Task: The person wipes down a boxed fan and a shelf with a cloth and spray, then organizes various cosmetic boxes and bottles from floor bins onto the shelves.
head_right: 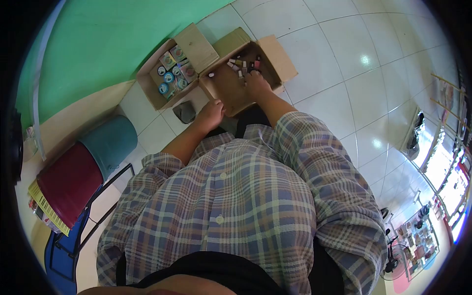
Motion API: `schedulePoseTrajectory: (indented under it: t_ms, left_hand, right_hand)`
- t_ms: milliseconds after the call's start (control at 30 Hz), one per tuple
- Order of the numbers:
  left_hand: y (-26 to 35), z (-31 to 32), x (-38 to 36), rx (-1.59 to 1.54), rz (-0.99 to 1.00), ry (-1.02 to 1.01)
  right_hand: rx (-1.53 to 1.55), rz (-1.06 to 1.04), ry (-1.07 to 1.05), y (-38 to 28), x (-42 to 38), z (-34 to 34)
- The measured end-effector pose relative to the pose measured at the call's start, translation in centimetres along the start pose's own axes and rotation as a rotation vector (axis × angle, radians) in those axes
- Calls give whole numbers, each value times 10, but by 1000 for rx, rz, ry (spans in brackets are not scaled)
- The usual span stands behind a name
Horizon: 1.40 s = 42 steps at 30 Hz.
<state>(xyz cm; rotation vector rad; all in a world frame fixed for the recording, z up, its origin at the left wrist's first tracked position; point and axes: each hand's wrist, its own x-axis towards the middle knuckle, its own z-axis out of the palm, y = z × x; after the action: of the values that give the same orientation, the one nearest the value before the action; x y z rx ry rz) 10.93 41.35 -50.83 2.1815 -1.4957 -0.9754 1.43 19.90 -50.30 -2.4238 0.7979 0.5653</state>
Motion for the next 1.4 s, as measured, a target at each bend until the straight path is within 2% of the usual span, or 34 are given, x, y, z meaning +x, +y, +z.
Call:
schedulePoseTrajectory:
  t_ms: [33, 100, 233, 300, 400, 533, 700, 800, 933, 1000, 1033, 1100, 1133, 1200, 1233, 1300, 1333, 1400]
  left_hand:
    - [-1, 1, -3, 5, -2, -5]
    - [1, 3, -7, 83, -2, -54]
    - [15, 1, 5, 78, 18, -52]
    - [24, -5, 15, -44, 30, 111]
    - [42, -25, 46, 63, -64, 24]
    - [32, -8, 74, -57, -89, -40]
    - [29, 10, 82, 8, -178, -144]
    - [17, 28, 79, -100, -282, -128]
    - [17, 13, 69, -142, -240, 5]
    - [19, 3, 70, -426, -136, 53]
    - [17, 1, 71, -423, -137, 51]
    - [16, -10, 76, -1234, -125, 6]
    - [18, -17, 75, -1230, -119, 4]
    - [25, -37, 67, -1564, -50, -28]
    - [30, -50, 62, -1560, -46, -31]
    - [41, -77, 50, -1655, 76, -32]
    - [47, -91, 42, -1653, 76, -33]
    - [59, -120, 32, -1305, 214, 71]
  right_hand:
    - [8, -1, -1, 1, -1, 7]
    - [-67, 46, 193, 5, -8, 16]
    - [-119, 103, 280, 16, -22, 14]
    - [14, 135, -33, 22, -30, 6]
    - [-30, 121, -114, 21, -34, -4]
    - [-63, 137, -120, 11, -40, -7]
    - [-107, 196, -209, 4, -45, -17]
    - [-71, 199, -156, 11, -38, -4]
    - [-62, 163, -163, 23, -29, 6]
    - [-46, 160, -169, 25, -29, 5]
    - [-42, 160, -168, 22, -31, 4]
    - [-9, 127, 32, 14, -34, -1]
    - [-8, 130, 39, 9, -32, -5]
    - [990, 348, -139, -2, -24, -13]
    - [993, 348, -134, -11, -27, -21]
    - [1699, 251, -244, -35, -50, -50]
    - [1701, 251, -244, -47, -60, -68]
    - [1483, 190, -182, -69, -75, -103]
